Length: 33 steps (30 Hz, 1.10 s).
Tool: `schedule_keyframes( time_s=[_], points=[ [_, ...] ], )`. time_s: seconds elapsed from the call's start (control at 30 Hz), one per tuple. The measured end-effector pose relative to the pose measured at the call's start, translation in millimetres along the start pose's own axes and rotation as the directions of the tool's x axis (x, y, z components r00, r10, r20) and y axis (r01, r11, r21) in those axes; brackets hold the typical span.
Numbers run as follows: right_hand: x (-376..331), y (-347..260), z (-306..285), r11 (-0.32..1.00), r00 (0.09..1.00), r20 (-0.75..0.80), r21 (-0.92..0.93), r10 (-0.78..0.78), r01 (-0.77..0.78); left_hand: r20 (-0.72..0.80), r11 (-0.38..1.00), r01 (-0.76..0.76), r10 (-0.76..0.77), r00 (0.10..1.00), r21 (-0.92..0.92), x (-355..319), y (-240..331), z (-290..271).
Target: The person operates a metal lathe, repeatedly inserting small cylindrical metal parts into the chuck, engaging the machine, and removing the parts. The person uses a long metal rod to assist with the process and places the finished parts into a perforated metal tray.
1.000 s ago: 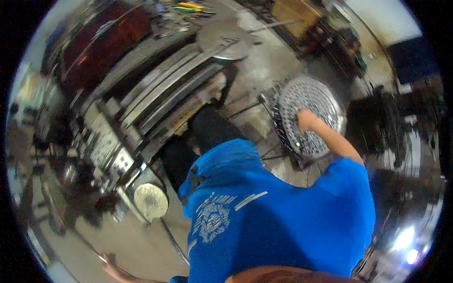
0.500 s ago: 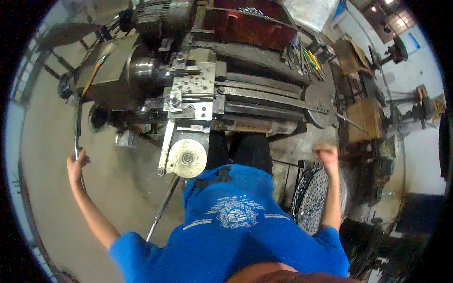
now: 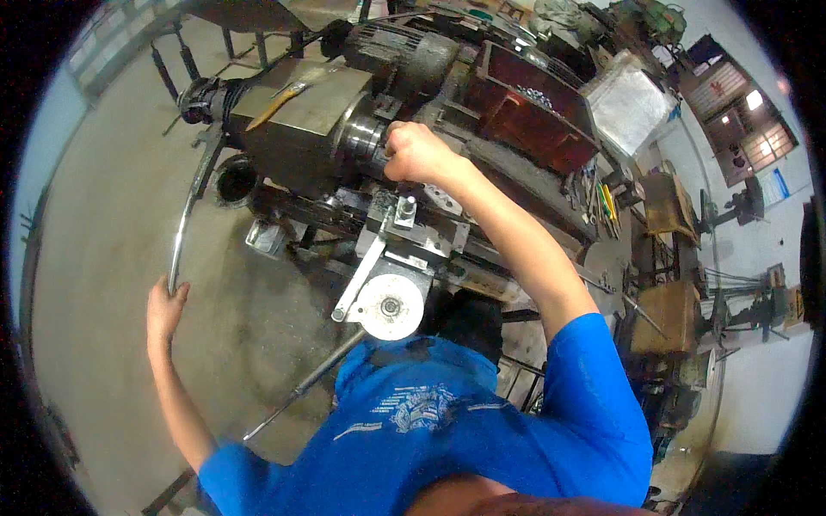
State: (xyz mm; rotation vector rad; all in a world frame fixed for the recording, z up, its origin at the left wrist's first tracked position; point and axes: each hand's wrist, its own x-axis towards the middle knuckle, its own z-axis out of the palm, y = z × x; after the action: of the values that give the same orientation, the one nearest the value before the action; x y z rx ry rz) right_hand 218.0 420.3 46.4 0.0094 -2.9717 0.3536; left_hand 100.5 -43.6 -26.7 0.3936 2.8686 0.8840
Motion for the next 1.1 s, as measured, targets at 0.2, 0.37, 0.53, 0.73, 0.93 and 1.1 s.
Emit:
schedule_keyframes(
  time_s=[0.2, 0.37, 0.53, 0.73, 0.93, 1.1],
  points=[
    [18, -4, 17, 0.962, 0.975, 0.048, 0.161, 0.217, -0.222, -0.05, 0.987, -0.029, 0.038, 0.998, 0.159, -4, 8, 0],
    [23, 5, 34, 0.981, 0.983, -0.05, 0.093, 0.174, -0.169, -0.04, 0.987, 0.001, 0.006, 0.999, 0.164, -7, 19, -3],
    [26, -10, 22, 0.946, 0.959, -0.017, 0.172, 0.283, -0.276, -0.104, 0.97, -0.049, 0.075, 0.992, 0.236, -7, 10, 0],
    [27, -8, 15, 0.881, 0.935, 0.005, 0.335, 0.354, -0.335, -0.088, 0.983, -0.035, 0.051, 0.995, 0.181, -3, 12, 1],
    [28, -12, 15, 0.928, 0.951, -0.069, 0.247, 0.303, -0.278, -0.152, 0.901, -0.019, 0.094, 0.984, 0.433, 1, 8, 3],
    [24, 1, 31, 0.977, 0.951, -0.259, 0.174, 0.169, -0.126, -0.199, 0.691, 0.051, 0.136, 0.97, 0.721, 62, -59, -42]
  ],
)
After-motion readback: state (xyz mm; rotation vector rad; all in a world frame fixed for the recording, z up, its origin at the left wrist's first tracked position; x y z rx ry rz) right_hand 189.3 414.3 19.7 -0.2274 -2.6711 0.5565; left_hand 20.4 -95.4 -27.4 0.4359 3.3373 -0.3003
